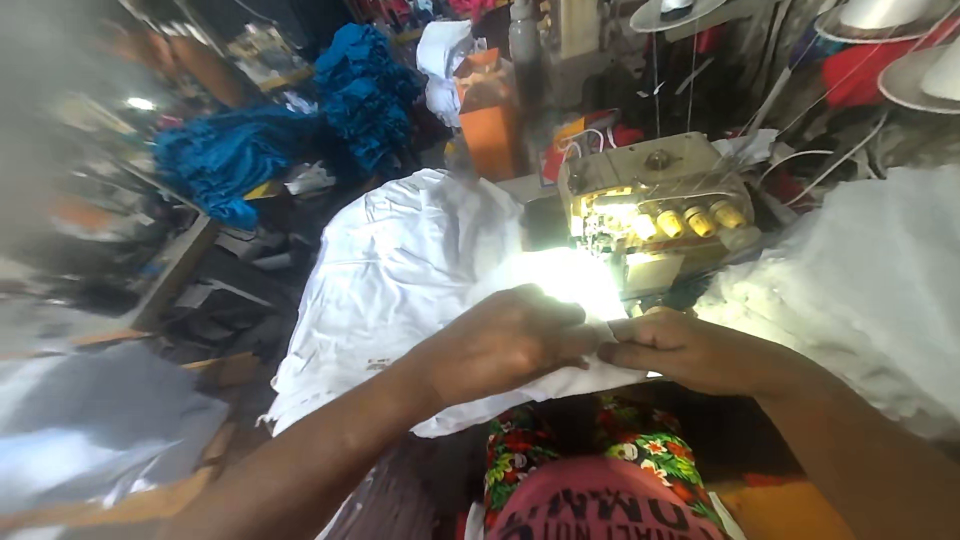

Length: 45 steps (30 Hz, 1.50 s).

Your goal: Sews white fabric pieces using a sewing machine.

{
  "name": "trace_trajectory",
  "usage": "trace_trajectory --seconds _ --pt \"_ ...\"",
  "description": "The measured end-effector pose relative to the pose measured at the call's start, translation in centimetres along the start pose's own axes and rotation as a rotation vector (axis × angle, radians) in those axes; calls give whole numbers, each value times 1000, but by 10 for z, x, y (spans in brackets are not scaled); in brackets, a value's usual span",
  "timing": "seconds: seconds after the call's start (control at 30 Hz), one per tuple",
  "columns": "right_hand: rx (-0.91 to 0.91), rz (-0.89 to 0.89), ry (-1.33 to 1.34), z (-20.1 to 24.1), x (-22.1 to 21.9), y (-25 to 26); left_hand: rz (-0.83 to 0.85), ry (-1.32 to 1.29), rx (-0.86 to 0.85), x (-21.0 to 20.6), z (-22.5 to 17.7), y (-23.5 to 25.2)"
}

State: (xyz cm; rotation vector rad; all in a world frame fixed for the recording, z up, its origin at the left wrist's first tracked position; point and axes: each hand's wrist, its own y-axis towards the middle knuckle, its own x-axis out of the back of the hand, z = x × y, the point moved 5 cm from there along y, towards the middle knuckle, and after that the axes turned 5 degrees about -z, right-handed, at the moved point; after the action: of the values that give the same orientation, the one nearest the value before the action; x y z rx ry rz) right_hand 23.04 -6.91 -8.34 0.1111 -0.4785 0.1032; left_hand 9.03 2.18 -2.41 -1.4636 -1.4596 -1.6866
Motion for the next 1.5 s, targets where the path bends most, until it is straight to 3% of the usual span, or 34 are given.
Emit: trace_trajectory --seconds 0.17,0.4,0.7,1.07,1.23,1.33,1.4,1.5 --pt "83 3 -117 7 -6 -6 -119 89 -79 -1 -4 -8" --pt "214 -131 -445 15 -16 -10 -157 121 -118 -3 -5 -15" --pt "242 -113 -495 19 -19 -11 -150 5 -49 -3 -3 -9" --pt "330 -113 -435 19 -11 -17 163 -430 192 -9 23 22" --pt "288 -141 -275 9 -7 -17 153 -306 130 -9 30 21" --pt "249 -260 -141 -3 -8 -20 103 -347 212 -7 32 18" --pt "201 -471 -62 -16 -2 -25 12 -482 340 3 37 12" --pt "7 -759 -88 -50 11 -26 -278 -775 623 21 61 -2"
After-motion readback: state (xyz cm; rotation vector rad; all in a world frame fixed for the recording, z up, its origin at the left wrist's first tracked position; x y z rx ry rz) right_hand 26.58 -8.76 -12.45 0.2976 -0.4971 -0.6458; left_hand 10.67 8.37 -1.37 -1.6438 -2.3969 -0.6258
